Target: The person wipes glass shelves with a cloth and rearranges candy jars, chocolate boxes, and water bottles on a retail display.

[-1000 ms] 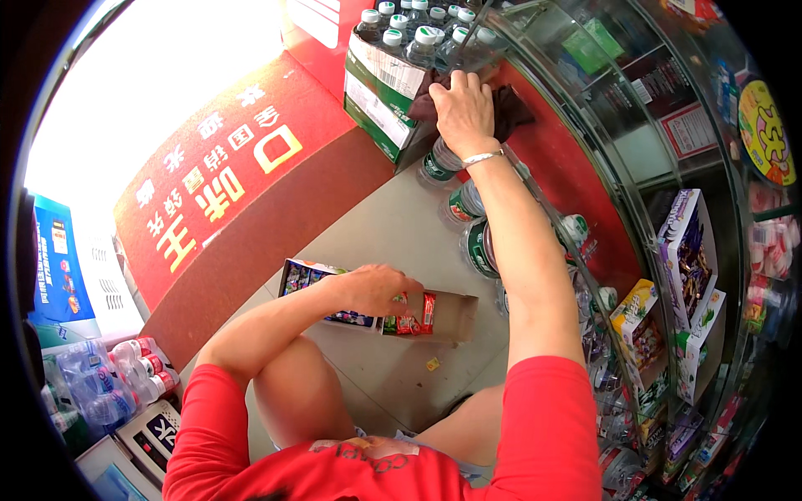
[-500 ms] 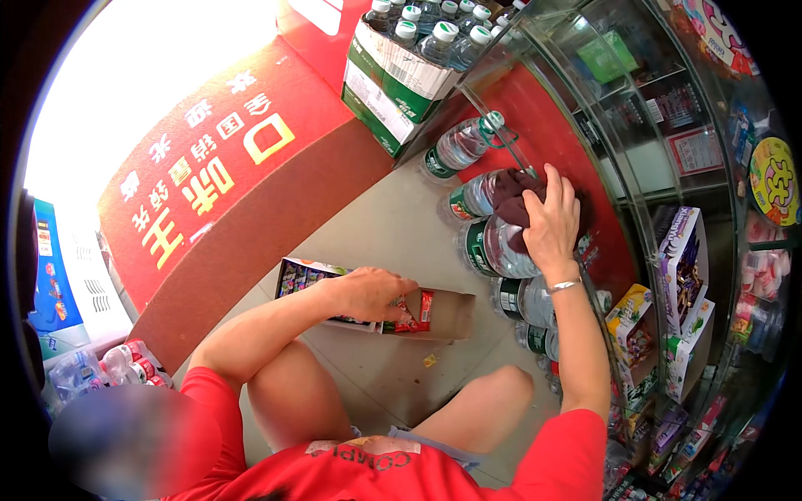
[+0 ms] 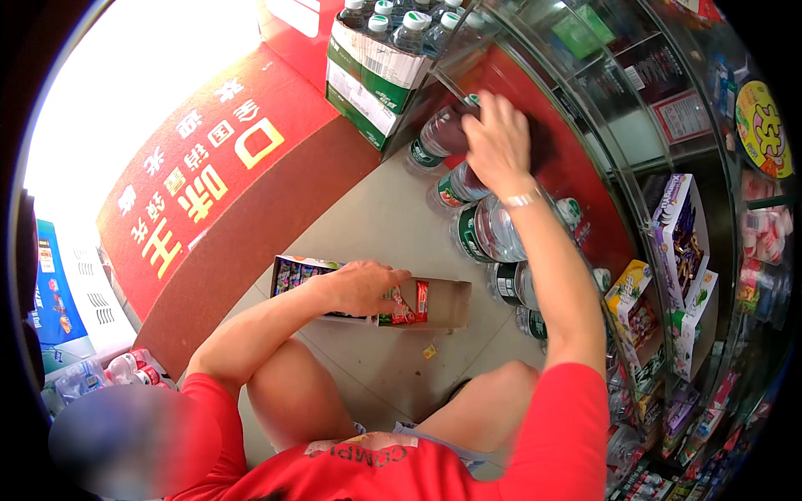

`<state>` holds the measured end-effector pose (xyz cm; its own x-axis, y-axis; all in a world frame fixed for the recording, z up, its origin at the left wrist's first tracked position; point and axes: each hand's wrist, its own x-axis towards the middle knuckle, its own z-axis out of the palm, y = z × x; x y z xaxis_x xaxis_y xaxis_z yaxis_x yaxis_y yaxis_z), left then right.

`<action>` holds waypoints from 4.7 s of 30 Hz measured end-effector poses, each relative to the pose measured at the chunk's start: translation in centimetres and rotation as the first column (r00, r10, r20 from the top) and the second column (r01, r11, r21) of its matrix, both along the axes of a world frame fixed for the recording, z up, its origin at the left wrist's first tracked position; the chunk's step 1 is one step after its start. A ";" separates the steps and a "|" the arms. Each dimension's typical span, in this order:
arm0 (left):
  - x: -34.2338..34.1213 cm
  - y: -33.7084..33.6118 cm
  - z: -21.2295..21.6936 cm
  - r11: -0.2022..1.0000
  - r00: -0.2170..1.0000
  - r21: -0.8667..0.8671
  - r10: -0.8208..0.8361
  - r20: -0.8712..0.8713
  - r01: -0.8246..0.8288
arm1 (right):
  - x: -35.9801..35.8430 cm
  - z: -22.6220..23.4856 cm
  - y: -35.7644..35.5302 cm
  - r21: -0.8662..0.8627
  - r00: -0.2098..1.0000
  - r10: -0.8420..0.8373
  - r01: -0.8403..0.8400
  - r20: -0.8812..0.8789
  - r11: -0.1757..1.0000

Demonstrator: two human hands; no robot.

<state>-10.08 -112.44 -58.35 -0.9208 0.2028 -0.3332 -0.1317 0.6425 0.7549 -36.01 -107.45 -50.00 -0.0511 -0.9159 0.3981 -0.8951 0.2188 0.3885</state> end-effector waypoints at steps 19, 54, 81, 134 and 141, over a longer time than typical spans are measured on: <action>-0.5 -0.1 0.0 0.999 0.999 -0.016 -0.039 0.008 0.039 | -1.4 -1.2 8.2 -0.230 0.975 0.043 0.008 0.217 0.973; -29.7 22.3 12.4 0.978 0.887 -0.036 0.171 -0.429 -0.206 | 11.8 -8.0 54.0 -0.142 0.526 -0.302 0.645 0.795 0.751; -19.1 5.5 9.4 0.662 0.373 -0.424 -0.228 -0.899 -0.618 | 4.3 7.0 42.0 -0.391 0.929 0.015 0.140 0.369 0.910; -14.4 11.3 9.6 0.925 0.432 -0.217 -0.065 -0.899 -0.311 | -4.1 -0.2 25.8 -0.154 0.759 -0.447 0.571 0.474 0.806; -13.0 12.7 9.8 0.904 0.510 -0.331 -0.156 -0.846 -0.271 | -10.3 0.7 24.3 -0.127 0.971 -0.129 0.105 -0.202 0.986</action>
